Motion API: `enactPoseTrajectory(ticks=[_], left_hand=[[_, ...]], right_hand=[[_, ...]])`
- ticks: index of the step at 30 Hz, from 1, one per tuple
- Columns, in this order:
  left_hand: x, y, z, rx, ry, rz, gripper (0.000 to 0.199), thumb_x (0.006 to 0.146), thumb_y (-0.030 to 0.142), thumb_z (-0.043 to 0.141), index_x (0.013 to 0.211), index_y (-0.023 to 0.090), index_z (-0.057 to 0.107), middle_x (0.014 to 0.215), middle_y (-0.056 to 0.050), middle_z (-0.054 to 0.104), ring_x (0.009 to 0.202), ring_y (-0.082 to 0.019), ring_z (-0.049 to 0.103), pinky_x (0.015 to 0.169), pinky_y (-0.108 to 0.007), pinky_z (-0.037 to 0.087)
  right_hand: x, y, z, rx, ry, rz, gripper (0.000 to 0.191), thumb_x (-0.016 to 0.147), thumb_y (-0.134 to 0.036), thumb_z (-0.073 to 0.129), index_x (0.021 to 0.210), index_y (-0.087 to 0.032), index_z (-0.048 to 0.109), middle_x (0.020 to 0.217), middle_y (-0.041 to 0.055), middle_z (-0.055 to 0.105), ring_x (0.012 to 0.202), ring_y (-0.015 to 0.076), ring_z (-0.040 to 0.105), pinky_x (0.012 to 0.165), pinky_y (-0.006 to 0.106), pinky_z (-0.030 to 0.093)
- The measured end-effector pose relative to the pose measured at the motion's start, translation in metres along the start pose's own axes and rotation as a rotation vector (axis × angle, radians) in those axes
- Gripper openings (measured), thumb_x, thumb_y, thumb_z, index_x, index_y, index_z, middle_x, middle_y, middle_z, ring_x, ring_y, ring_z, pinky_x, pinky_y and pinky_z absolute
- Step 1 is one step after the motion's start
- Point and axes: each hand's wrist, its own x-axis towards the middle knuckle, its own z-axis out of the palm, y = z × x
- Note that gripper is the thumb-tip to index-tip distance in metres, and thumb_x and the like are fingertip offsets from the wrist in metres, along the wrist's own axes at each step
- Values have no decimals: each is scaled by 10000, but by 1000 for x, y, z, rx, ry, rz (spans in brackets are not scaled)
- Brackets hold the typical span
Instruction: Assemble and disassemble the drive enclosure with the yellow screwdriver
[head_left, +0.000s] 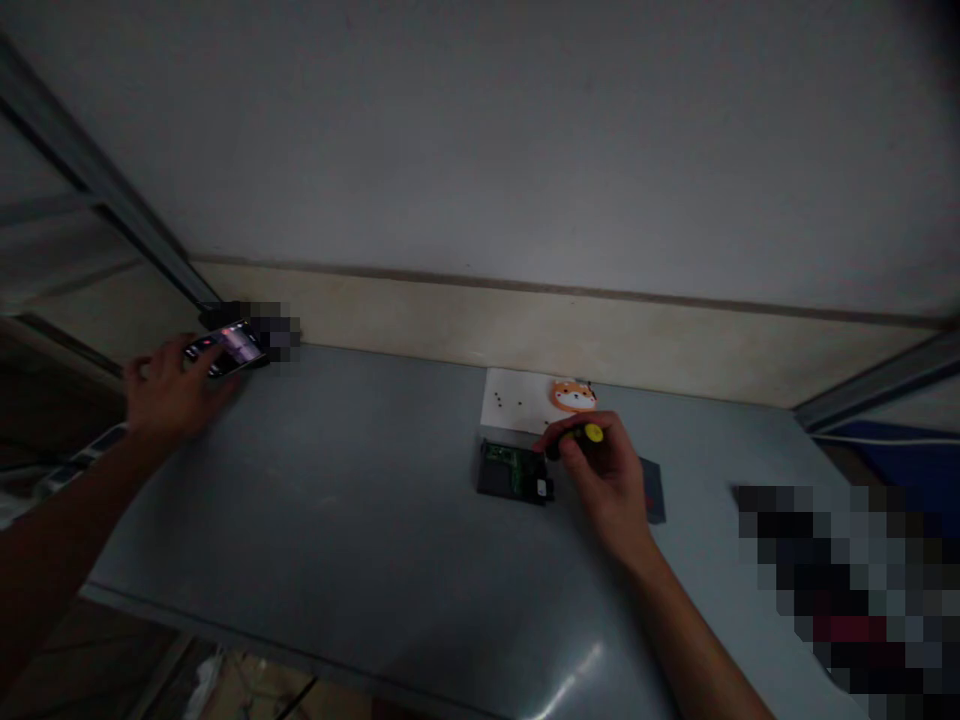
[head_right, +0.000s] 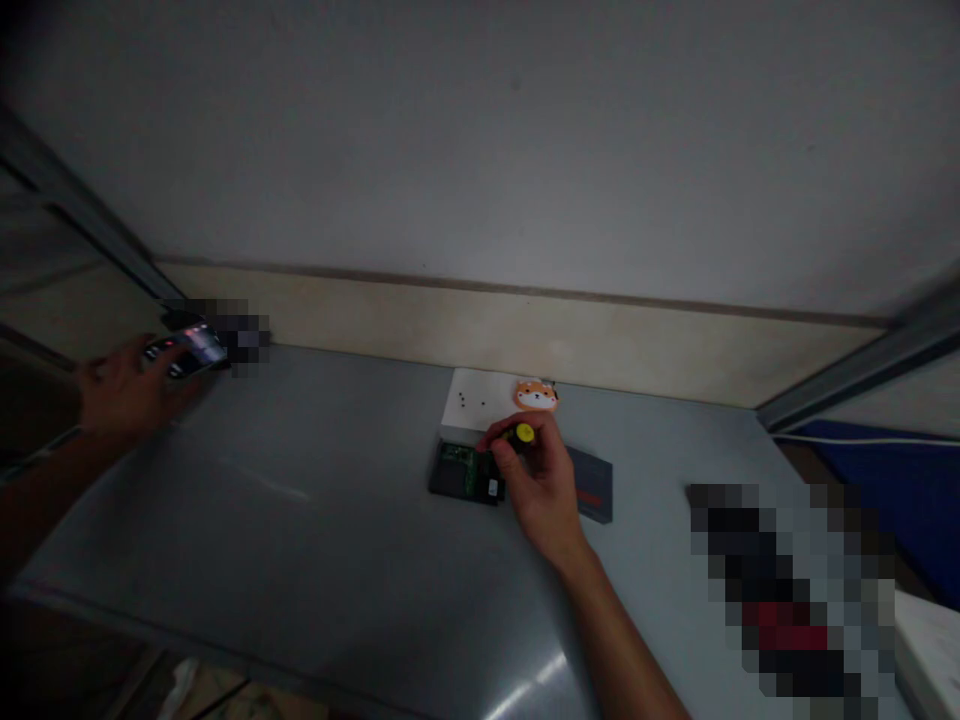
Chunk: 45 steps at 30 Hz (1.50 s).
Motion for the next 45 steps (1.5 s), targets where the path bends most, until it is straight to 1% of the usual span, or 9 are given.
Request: enactPoseTrajectory(ticks=[5,8,13,17,24,34,37,41,45], left_hand=[[14,9,3,21,-15,92,556,1082,451,349,1558,193,477,1666,-231,313,1549,-399,267,1191,-658,204],[18,11,6,44,-33,97,538,1080,417,348,1538,185,510,1643,-239,344,1541,-418,267,1176,-661,218],[18,8,7,85,-63,84,566,1085,436,295,1541,178,512,1629,-246,358,1502,-448,313,1149,-669,245],[20,5,8,74,-88,90,566,1074,444,325,1545,193,515,1635,-248,348,1489,-461,324,1135,-682,244],[17,5,7,47,-83,76,599,1067,466,330,1590,193,433,1643,-246,344,1513,-437,304,1169,-683,220],[15,-7,11,91,-79,50,570,1048,450,372,1490,125,524,1622,-272,375,1504,-428,326,1172,-681,222],[17,-7,11,72,-79,17,603,1033,457,380,1520,115,479,1614,-258,405,1489,-418,352,1180,-667,219],[18,-4,6,19,-66,-21,718,1032,519,349,1619,108,316,1616,-253,409,1477,-414,371,1190,-663,197],[16,-2,3,11,-66,-47,752,1025,578,332,1623,122,316,1594,-256,434,1444,-426,408,1178,-655,219]], right_hand=[[0,1,0,-7,8,-4,118,969,-321,685,1025,-260,601,897,7,727,807,170,692,739,341,515],[0,0,0,-16,14,-10,128,967,-327,689,1024,-262,595,893,8,733,810,173,688,744,342,510],[0,-2,0,-6,9,6,142,959,-341,702,1016,-261,599,893,5,726,810,170,688,745,337,512],[-1,-3,1,5,7,23,133,962,-337,696,1016,-261,602,889,2,717,810,169,691,739,335,520],[-1,-3,0,-18,3,17,130,962,-342,687,1011,-258,599,897,16,715,814,178,687,746,352,524],[-1,-2,0,-14,5,24,155,956,-354,702,1016,-261,594,884,9,718,815,177,691,759,345,531],[-2,-3,1,-26,12,29,159,956,-364,702,1013,-260,597,885,10,715,817,177,687,763,344,534],[-2,-4,1,-27,8,24,150,958,-363,700,1015,-262,603,894,10,717,825,178,691,765,344,533],[-2,-3,1,-18,3,23,140,960,-353,697,1012,-265,603,894,7,718,816,177,697,759,346,533]])
